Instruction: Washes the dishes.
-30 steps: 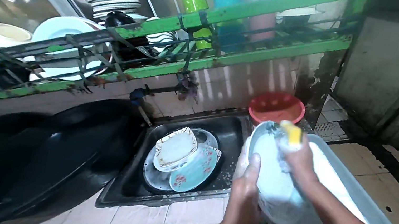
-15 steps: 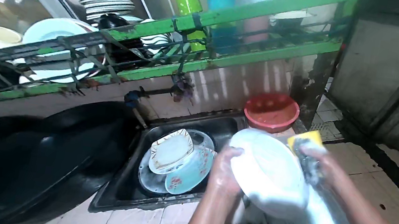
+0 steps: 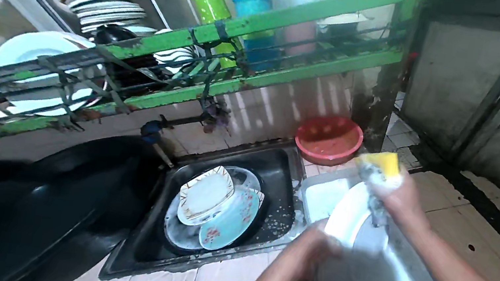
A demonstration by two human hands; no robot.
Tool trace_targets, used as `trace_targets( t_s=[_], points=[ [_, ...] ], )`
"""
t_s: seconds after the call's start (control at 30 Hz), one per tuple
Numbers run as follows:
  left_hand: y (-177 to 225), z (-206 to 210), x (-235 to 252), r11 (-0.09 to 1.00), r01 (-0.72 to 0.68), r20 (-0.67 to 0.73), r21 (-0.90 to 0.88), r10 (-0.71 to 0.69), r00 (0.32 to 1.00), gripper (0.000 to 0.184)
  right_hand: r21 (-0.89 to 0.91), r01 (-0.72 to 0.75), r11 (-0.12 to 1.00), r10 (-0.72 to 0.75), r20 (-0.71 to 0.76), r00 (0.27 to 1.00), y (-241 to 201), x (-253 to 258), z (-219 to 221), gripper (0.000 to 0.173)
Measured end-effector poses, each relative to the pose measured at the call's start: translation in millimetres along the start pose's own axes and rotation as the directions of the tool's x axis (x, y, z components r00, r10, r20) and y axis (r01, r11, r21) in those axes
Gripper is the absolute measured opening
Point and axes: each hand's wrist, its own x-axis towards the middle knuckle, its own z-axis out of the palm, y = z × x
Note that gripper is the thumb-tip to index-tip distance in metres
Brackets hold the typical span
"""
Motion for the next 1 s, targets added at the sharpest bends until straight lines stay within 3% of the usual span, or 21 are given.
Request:
trace_targets(
  t_s=[0.03,0.1,0.13,0.17,0.23,0.3,0.37,0.43,0.5,0.57,0.63,0.73,0.8,0.9,1.0],
  points=[
    [7,-1,4,0.998,0.009,0.000,0.060,-0.009,1.000,0.044,-0.060,0.159,0.986,-0.154,0.070,0.986,-13,-15,7,0.055],
    [13,-1,11,0.991,-0.017,-0.024,0.135,0.020,1.000,0.040,-0.063,0.461,0.885,-0.447,0.160,0.880,-27,-33,21,0.059],
    [12,1,13,0.987,-0.013,-0.045,0.162,0.020,0.999,0.043,-0.029,0.501,0.865,-0.491,0.158,0.857,-24,-33,21,0.061],
    [9,2,11,0.984,0.008,-0.062,0.176,0.003,0.998,0.051,0.005,0.444,0.896,-0.441,0.131,0.888,-17,-28,15,0.059],
    [-3,4,4,0.991,0.002,-0.061,0.131,0.006,0.998,0.058,0.071,0.144,0.987,-0.146,0.012,0.989,5,-11,0,0.059],
    [-13,3,-5,0.994,-0.028,-0.008,0.108,0.029,1.000,0.054,0.122,-0.101,0.987,0.109,-0.059,0.992,24,4,-10,0.063],
    [-2,4,-4,0.979,0.007,0.033,0.203,-0.014,0.999,0.049,0.057,-0.045,0.997,0.047,-0.037,0.998,9,-10,-7,0.061],
    [15,9,2,0.952,0.076,-0.013,0.298,-0.075,0.997,0.044,-0.031,0.274,0.961,-0.270,0.098,0.958,-16,-37,7,0.054],
    [15,9,4,0.978,0.038,-0.063,0.207,-0.025,0.998,0.043,-0.053,0.504,0.862,-0.489,0.175,0.854,-28,-42,18,0.059],
    [7,4,3,0.998,-0.066,-0.099,-0.009,0.065,0.993,0.050,-0.054,0.368,0.928,-0.360,0.111,0.926,-27,-26,9,0.051],
    [3,-2,-4,0.945,-0.184,-0.139,-0.271,0.151,0.979,0.051,-0.050,0.089,0.995,-0.090,-0.017,0.996,-15,-1,-3,0.051],
    [8,-6,-2,0.699,-0.350,-0.285,-0.624,0.213,0.934,0.046,-0.040,-0.030,0.999,0.027,-0.089,0.996,20,0,-4,0.058],
    [12,-7,5,0.647,-0.420,-0.386,-0.636,0.205,0.900,0.044,-0.043,0.028,0.999,-0.030,-0.054,0.998,18,-26,11,0.061],
    [1,-1,11,0.829,-0.373,-0.423,-0.416,0.187,0.887,0.041,-0.024,0.171,0.985,-0.170,0.037,0.985,-6,-50,30,0.057],
    [2,17,-1,0.902,-0.272,-0.405,-0.334,0.124,0.906,0.042,-0.055,0.148,0.987,-0.148,0.011,0.989,-3,-25,19,0.065]
  ],
)
